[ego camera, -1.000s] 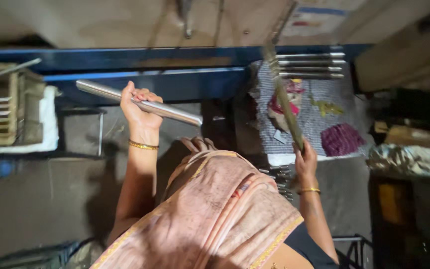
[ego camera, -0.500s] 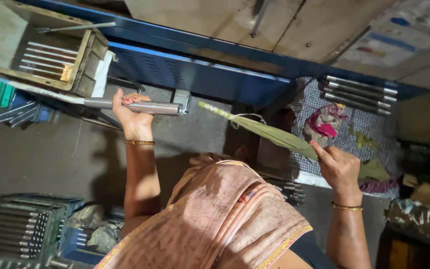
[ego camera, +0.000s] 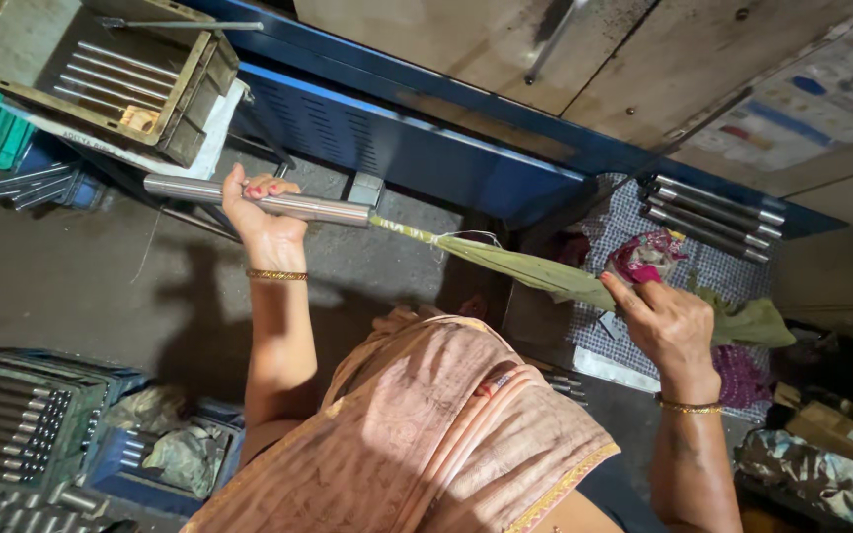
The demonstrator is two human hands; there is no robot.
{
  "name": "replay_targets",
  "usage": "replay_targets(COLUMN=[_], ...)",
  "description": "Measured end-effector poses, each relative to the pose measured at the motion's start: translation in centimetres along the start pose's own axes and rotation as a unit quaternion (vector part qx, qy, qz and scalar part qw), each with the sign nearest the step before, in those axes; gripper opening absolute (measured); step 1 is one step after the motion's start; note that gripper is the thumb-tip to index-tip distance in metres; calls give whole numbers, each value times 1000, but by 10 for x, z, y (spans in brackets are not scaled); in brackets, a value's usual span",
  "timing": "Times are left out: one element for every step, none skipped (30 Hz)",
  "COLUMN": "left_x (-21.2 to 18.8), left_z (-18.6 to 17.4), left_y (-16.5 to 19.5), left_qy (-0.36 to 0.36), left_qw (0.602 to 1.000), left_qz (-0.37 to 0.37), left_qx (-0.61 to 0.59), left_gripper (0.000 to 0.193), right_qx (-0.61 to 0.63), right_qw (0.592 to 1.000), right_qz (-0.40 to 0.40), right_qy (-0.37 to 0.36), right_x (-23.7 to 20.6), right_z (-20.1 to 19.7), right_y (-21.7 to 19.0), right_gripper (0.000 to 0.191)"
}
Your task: The person wipes a cylindrical metal rod with a cloth, inspects it, and places it in a container. They then open a machine door, insert the rod into the machine, and close the door. The person repeats the wiping and inspection process with another rod.
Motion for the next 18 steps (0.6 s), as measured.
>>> replay_targets(left_x=[-2,-5,-8,-11,-16,-22,-29,-36,-44,-54,-64,-73,-80,-84,-88,-93,-95,-96], left_z=[2,4,7,10,13,15,18,22,25,28,31,34,39,44,49,52,56,61], left_y=[-1,-2,-4,-7,-12,-19,-30,-43,-60,-75,-87,-97,-102,-100,-96,-93,-88,-79], left_qy=[-1,-2,-6,-10,-13,-26,-39,-53,-73,-91,-103,-117,-131,-138,-144,-148,-163,-179], left_qw=[1000,1000,1000,999,999,998,996,993,993,991,990,988,986,985,985,984,982,980], left_qz=[-10,-20,-17,-14,-10,-6,-2,4,-21,-45,-57,-68,-77,-78,-79,-82,-83,-83], left_qx=[4,8,19,28,36,58,80,102,92,83,79,76,72,65,58,51,42,34], left_gripper=[32,32,32,32,32,33,33,33,38,42,38,35,31,30,29,28,29,30], right_qx=[4,3,3,1,-2,-3,-4,20,45,72,99,123,147,170,217,262,306,239], right_qw=[1000,1000,1000,1000,1000,999,999,999,998,997,995,992,988,982,968,949,925,901], right_qz=[-3,-7,-12,-18,-25,-33,-40,-40,-39,-32,-23,0,22,43,60,78,95,140], right_qy=[0,-3,-7,-12,-14,-15,-16,-9,-3,-6,-10,-31,-50,-69,-113,-159,-204,-333], right_x=[3,6,11,16,22,29,38,47,56,67,75,79,83,87,87,82,76,67], right_z=[-2,-3,-4,-5,-6,-4,0,5,11,19,23,23,23,23,22,16,11,11], right_y=[-2,-6,-9,-13,-19,-29,-41,-55,-73,-91,-105,-112,-117,-119,-116,-105,-93,-79], right_gripper=[56,57,57,58,58,58,59,55,51,53,55,56,57,58,60,63,67,68])
Point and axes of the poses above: each hand's wrist, its own x-axis towards the middle knuckle, its own z-axis out of the palm, y = z × x, the point moved 2 cm from there along x, towards the middle knuckle, and after that the axes turned 3 degrees about z, right-handed, at the moved point
